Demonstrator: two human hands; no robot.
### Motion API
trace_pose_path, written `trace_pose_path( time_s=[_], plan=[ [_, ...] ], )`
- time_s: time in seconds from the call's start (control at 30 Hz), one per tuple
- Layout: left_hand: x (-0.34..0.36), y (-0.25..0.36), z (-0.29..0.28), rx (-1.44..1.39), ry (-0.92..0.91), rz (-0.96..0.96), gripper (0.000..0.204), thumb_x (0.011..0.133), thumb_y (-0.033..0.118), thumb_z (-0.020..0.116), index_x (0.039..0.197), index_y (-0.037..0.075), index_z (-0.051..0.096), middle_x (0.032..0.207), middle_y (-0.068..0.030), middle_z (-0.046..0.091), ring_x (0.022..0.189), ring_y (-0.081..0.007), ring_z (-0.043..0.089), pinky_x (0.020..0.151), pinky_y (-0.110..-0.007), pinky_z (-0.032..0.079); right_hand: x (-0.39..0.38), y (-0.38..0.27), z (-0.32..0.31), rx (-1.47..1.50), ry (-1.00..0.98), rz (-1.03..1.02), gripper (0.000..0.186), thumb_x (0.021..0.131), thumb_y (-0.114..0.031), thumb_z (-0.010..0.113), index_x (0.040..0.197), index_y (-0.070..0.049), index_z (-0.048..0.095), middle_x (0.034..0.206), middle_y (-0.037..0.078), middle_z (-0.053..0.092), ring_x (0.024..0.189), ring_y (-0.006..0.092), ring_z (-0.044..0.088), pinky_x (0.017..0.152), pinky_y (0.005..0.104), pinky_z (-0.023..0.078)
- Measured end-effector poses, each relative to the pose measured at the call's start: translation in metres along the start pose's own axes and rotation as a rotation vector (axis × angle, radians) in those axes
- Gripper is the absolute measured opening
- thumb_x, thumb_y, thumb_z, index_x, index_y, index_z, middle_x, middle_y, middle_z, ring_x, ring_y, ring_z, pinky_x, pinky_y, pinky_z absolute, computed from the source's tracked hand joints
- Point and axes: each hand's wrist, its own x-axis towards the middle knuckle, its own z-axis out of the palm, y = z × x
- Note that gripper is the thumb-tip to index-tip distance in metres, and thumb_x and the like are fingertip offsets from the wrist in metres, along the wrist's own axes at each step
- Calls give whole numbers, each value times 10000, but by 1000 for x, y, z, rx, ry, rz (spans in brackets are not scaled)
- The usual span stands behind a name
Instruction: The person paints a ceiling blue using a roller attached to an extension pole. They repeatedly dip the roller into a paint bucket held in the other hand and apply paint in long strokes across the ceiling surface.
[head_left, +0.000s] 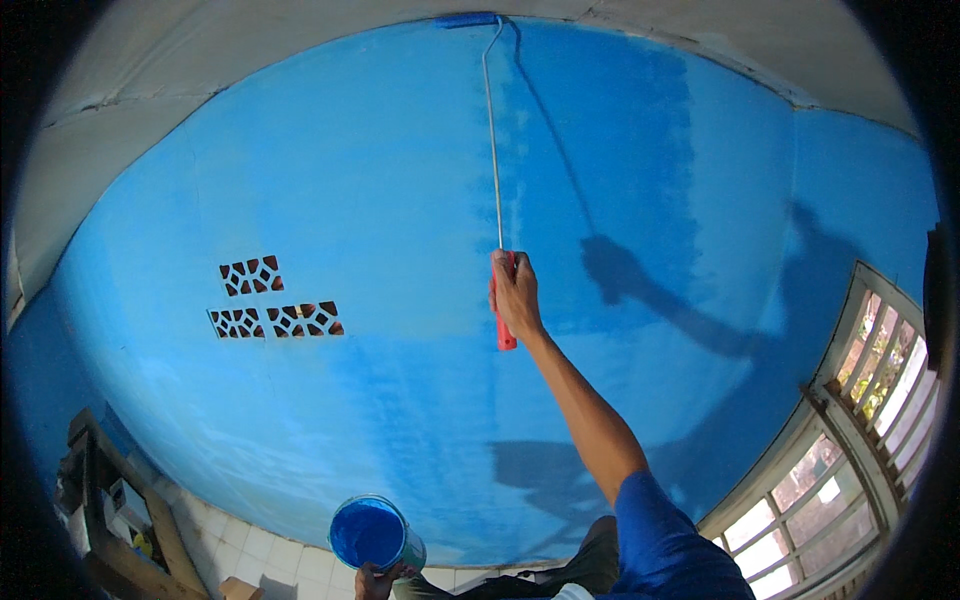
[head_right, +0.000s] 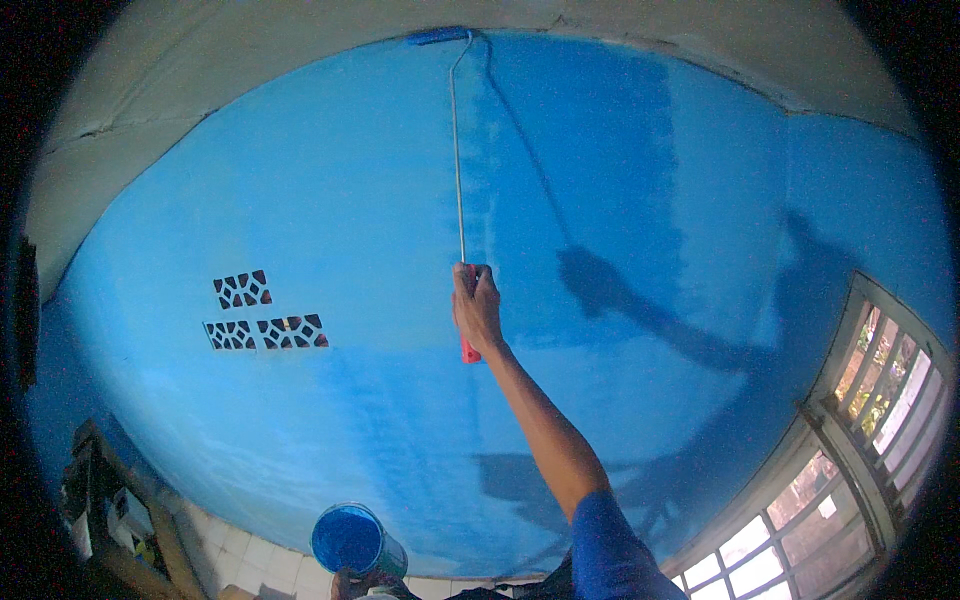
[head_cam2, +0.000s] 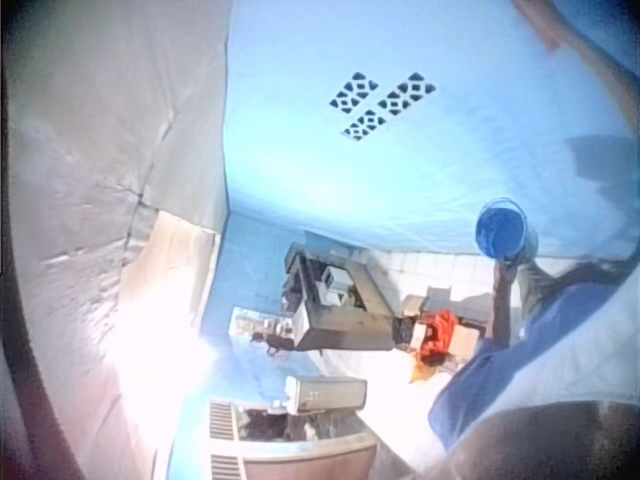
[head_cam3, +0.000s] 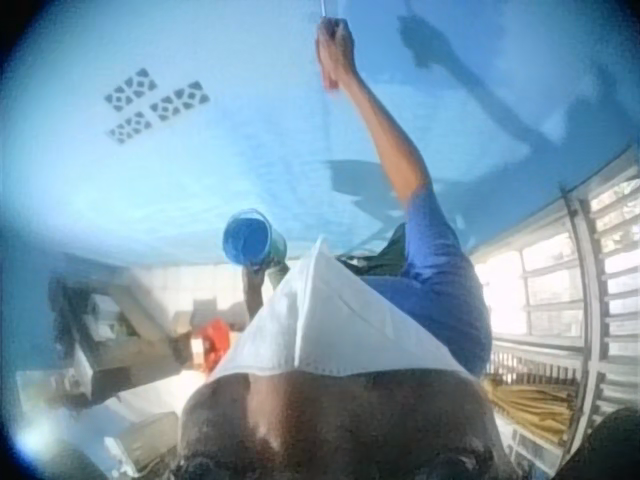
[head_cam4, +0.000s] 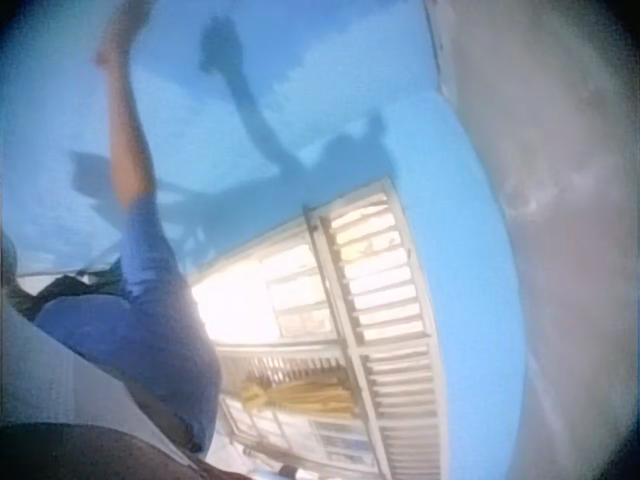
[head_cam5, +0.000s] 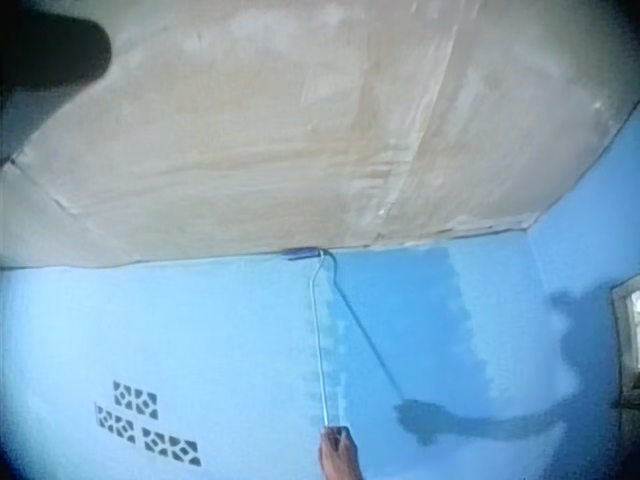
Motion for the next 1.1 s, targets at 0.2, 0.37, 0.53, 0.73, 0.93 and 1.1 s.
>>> trace_pose_path(
  time_s=[0.2, 0.37, 0.53, 0.73, 0.93, 1.1],
  plan=[
    [-2, 1, 2, 125, 8, 70, 519, 706, 264, 701, 1041, -9, 414, 946, -195, 540, 822, -313, 554, 649, -428, 463, 6, 2, 6, -19, 55, 67, 337, 861, -385, 500, 864, -65, 391, 573, 31, 460, 392, 118, 452, 333, 274, 365],
    [-2, 3, 7, 220, 9, 126, 499, 682, 242, 726, 992, -10, 427, 902, -194, 553, 772, -311, 564, 610, -408, 462, -8, 12, 3, -73, 48, 133, 375, 854, -424, 494, 872, -62, 398, 590, 53, 480, 434, 142, 482, 375, 299, 390],
    [-3, 4, 7, 275, 23, 164, 481, 657, 219, 751, 944, -11, 441, 858, -192, 566, 723, -308, 574, 571, -387, 462, -30, 54, 2, -117, 86, 59, 346, 872, -414, 468, 857, -76, 391, 537, 11, 423, 387, 92, 422, 322, 245, 343],
    [-7, 3, 4, 393, 53, 269, 461, 627, 193, 780, 885, -13, 458, 805, -191, 581, 663, -306, 586, 525, -363, 460, -76, 66, 2, -52, 58, 160, 338, 878, -404, 462, 872, -74, 389, 552, 13, 431, 392, 91, 422, 335, 241, 350],
    [-10, 15, 8, 622, 108, 633, 436, 608, 152, 801, 851, -11, 478, 774, -188, 598, 637, -295, 600, 505, -340, 465, -131, 108, -3, -91, 88, 238, 318, 883, -394, 458, 884, -83, 390, 554, 12, 427, 421, 86, 429, 354, 237, 362],
    [-8, 31, 19, -142, 187, 50, 374, 642, 61, 765, 900, -9, 504, 831, -175, 614, 726, -253, 613, 592, -334, 486, -187, 110, -1, -4, 37, 411, 323, 885, -398, 453, 882, -83, 384, 566, 11, 431, 426, 86, 425, 368, 235, 363]
  ],
)
